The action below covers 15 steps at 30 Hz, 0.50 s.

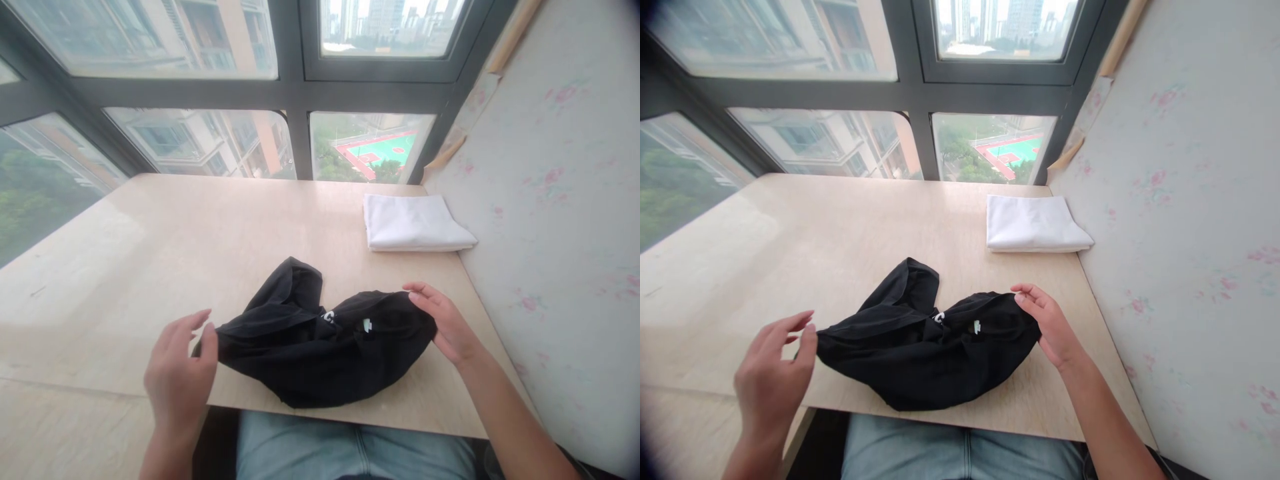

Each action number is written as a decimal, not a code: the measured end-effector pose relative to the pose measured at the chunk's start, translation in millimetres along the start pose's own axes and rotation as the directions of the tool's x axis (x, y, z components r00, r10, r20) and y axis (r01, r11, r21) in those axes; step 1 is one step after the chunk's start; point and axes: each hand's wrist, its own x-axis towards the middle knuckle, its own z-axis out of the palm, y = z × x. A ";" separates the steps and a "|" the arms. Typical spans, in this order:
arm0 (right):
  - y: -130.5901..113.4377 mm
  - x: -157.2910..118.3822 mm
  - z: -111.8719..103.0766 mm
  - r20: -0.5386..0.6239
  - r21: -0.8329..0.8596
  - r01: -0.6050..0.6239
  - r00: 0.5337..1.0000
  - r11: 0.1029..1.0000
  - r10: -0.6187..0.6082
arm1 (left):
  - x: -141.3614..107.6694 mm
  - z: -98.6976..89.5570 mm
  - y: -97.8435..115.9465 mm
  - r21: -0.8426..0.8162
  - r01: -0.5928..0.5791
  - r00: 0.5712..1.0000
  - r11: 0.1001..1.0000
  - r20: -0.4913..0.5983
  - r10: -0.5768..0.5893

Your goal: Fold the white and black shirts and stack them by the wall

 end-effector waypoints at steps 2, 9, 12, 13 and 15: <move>2.0 -3.3 2.9 0.005 -0.146 0.049 0.999 0.988 -0.048 | 1.1 9.4 32.0 -0.144 -0.136 0.986 0.980 0.081 0.149; -5.5 -9.9 18.1 -0.127 -0.309 0.251 0.945 0.917 -0.302 | -0.4 71.1 112.3 -0.435 -0.347 0.514 0.831 0.653 0.557; -23.5 -17.2 15.3 -0.275 -0.085 0.332 0.899 0.939 -0.342 | 4.2 79.0 122.8 -0.410 -0.384 0.491 0.827 0.668 0.559; -30.3 -19.7 13.0 -0.311 -0.037 0.364 0.881 0.931 -0.357 | 6.6 78.2 123.1 -0.401 -0.386 0.506 0.831 0.661 0.554; -43.6 -24.0 7.3 -0.372 -0.017 0.438 0.832 0.899 -0.413 | 11.9 73.1 119.6 -0.381 -0.378 0.573 0.843 0.619 0.537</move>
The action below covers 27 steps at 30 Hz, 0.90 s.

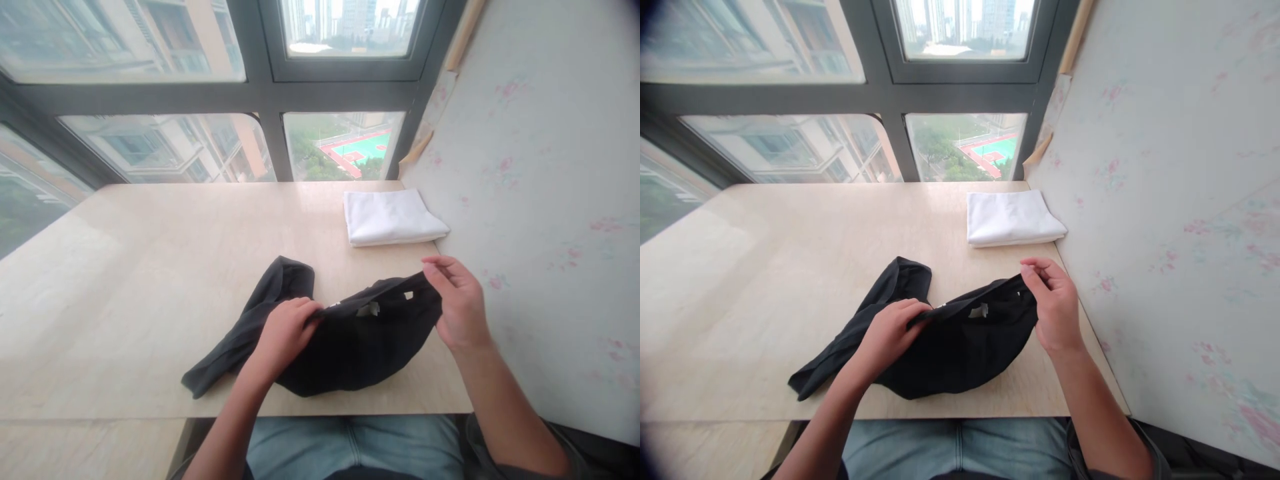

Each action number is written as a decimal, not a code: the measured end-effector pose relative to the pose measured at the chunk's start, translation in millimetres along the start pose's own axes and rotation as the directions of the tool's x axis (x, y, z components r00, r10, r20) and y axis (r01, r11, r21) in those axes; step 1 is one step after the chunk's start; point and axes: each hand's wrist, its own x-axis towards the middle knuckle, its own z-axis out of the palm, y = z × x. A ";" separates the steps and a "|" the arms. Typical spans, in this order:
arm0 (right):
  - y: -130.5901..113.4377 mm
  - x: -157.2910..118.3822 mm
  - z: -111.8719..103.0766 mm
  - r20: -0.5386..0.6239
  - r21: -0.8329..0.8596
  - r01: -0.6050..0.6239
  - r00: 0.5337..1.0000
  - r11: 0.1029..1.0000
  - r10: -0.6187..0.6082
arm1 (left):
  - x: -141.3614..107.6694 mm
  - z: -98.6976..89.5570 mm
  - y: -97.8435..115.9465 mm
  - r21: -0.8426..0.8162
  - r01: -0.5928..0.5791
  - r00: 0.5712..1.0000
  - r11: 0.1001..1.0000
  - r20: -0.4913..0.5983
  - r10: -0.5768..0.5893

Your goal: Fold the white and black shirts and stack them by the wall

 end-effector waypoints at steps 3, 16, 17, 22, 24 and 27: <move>-15.2 5.3 -9.1 -0.078 -0.026 0.142 0.987 0.989 -0.144 | -12.7 -16.4 -7.3 0.011 0.028 0.975 1.000 -0.223 -0.025; -5.7 -98.8 3.9 0.861 -0.366 0.358 0.481 0.859 0.166 | -92.1 -15.0 7.9 -0.301 0.149 0.891 0.942 -0.373 -0.260; -2.1 -101.3 5.5 0.896 -0.356 0.384 0.399 0.852 0.194 | -91.0 -2.8 15.2 -0.325 0.121 0.916 0.938 -0.328 -0.231; 23.7 -59.6 -30.2 0.593 -0.577 0.345 0.800 0.740 0.090 | -81.3 38.6 64.8 -0.356 0.016 0.966 0.934 -0.236 -0.107; 38.2 -30.6 -53.9 0.419 -0.676 0.350 0.906 0.648 -0.052 | -74.6 48.7 82.9 -0.306 -0.010 0.979 0.952 -0.195 -0.053; 60.6 3.4 -78.9 0.363 -0.738 0.380 0.920 0.558 -0.147 | -62.0 66.1 101.1 -0.175 0.037 0.997 0.984 -0.054 -0.048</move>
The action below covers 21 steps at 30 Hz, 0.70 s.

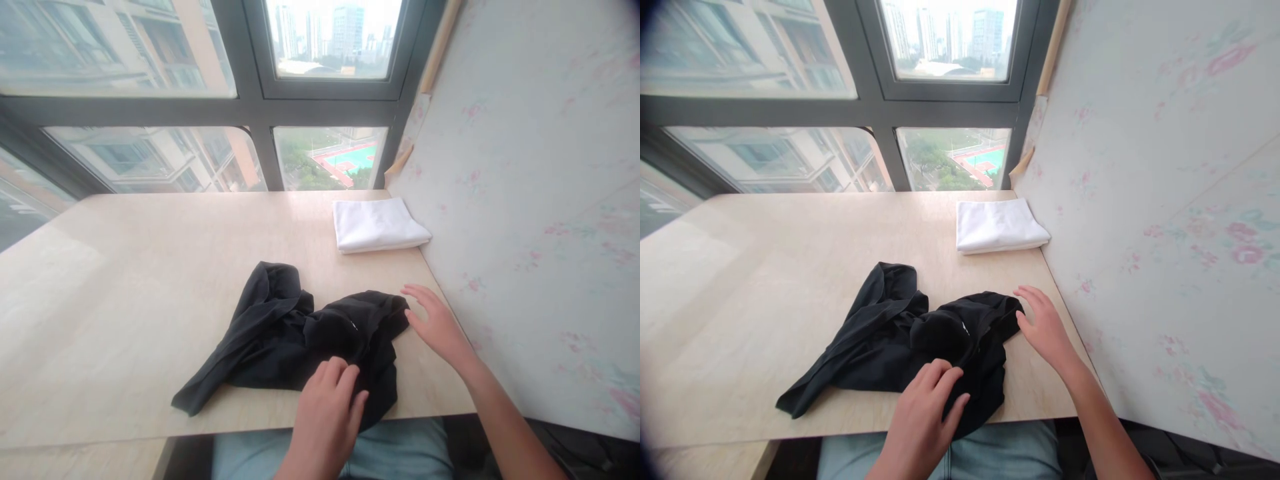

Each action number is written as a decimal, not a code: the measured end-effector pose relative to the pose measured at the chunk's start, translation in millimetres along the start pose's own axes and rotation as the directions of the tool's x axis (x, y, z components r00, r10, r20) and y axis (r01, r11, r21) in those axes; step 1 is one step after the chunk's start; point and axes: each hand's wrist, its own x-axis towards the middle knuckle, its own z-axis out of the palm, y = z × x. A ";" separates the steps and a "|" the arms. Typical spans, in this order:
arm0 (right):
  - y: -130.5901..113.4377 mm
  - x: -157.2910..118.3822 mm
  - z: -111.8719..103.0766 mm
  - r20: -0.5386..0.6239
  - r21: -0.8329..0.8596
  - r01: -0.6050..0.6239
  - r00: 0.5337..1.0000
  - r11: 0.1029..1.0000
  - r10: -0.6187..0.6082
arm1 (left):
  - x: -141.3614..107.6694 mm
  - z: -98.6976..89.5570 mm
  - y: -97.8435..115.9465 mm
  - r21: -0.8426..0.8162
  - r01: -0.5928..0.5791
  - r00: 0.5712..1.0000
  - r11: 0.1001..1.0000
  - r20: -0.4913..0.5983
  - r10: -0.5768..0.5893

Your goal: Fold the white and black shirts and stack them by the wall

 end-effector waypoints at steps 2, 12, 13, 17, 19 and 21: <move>15.4 6.0 5.2 0.023 0.008 -0.021 1.000 1.000 0.021 | 5.8 13.6 3.8 0.078 0.040 0.995 0.996 0.085 -0.046; 5.3 2.5 8.4 0.115 0.119 -0.178 0.980 0.977 0.164 | -6.0 8.2 -15.1 -0.146 0.052 0.991 0.988 0.131 -0.032; 0.6 2.1 4.4 0.099 0.146 -0.190 0.979 0.971 0.176 | -7.9 3.6 -18.4 -0.193 0.049 0.995 0.980 0.092 -0.032; -25.2 -1.0 -16.1 0.077 0.249 -0.181 0.983 0.951 0.166 | -14.5 -20.5 -32.2 -0.292 0.002 0.995 0.956 -0.091 -0.030; -39.8 -2.4 -25.5 0.085 0.300 -0.166 0.985 0.939 0.147 | -17.3 -36.0 -38.5 -0.303 -0.035 0.984 0.952 -0.178 -0.020; -52.8 -1.5 -31.4 0.079 0.337 -0.147 0.989 0.930 0.128 | -20.4 -50.9 -42.2 -0.326 -0.048 0.969 0.944 -0.246 -0.035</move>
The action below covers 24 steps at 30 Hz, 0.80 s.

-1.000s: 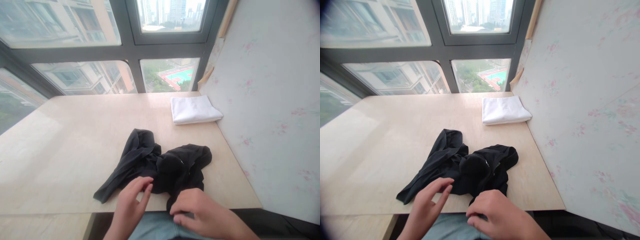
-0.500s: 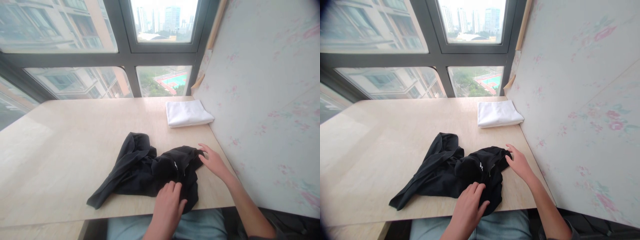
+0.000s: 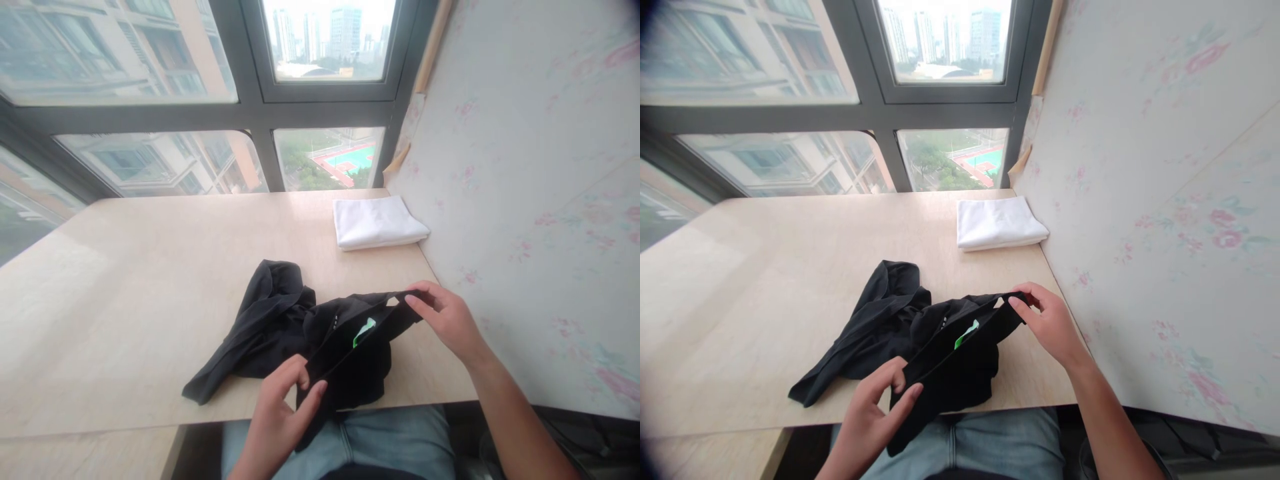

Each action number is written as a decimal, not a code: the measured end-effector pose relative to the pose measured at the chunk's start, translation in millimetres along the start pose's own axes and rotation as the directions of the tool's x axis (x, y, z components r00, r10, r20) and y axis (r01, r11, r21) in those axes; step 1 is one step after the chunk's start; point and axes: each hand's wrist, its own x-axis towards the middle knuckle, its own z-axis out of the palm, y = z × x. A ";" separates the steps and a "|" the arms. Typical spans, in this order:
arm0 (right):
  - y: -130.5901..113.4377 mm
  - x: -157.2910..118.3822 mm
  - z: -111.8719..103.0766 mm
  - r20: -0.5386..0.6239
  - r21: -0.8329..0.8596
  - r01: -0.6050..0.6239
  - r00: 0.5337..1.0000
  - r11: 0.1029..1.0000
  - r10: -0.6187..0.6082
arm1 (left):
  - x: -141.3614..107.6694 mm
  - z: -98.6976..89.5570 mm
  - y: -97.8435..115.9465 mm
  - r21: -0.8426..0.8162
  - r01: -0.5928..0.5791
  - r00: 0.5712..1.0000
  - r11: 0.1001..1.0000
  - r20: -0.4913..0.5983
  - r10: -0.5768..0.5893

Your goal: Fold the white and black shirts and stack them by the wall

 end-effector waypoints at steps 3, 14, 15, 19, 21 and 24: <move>-11.8 4.8 4.1 -0.035 -0.037 0.076 0.996 0.996 -0.077 | -2.8 -10.2 7.9 -0.059 0.054 0.996 0.997 -0.073 -0.058; 9.1 -57.3 39.3 0.149 -0.339 0.066 0.989 0.938 -0.016 | 0.4 45.3 23.4 0.175 -0.072 0.962 0.982 0.271 0.022; 8.2 -70.6 41.6 0.186 -0.333 0.028 0.982 0.943 0.037 | 8.7 44.3 24.9 0.181 -0.080 0.962 0.980 0.271 0.028; 2.4 -113.5 54.3 0.336 -0.333 -0.113 0.914 0.936 0.229 | 51.7 48.0 37.8 0.278 -0.176 0.939 0.944 0.335 0.076; 2.0 -126.9 63.0 0.403 -0.345 -0.174 0.860 0.922 0.313 | 73.5 61.8 43.7 0.378 -0.315 0.902 0.870 0.405 0.150; 3.4 -137.9 74.7 0.494 -0.332 -0.230 0.784 0.915 0.376 | 100.0 95.7 46.7 0.478 -0.498 0.831 0.724 0.501 0.240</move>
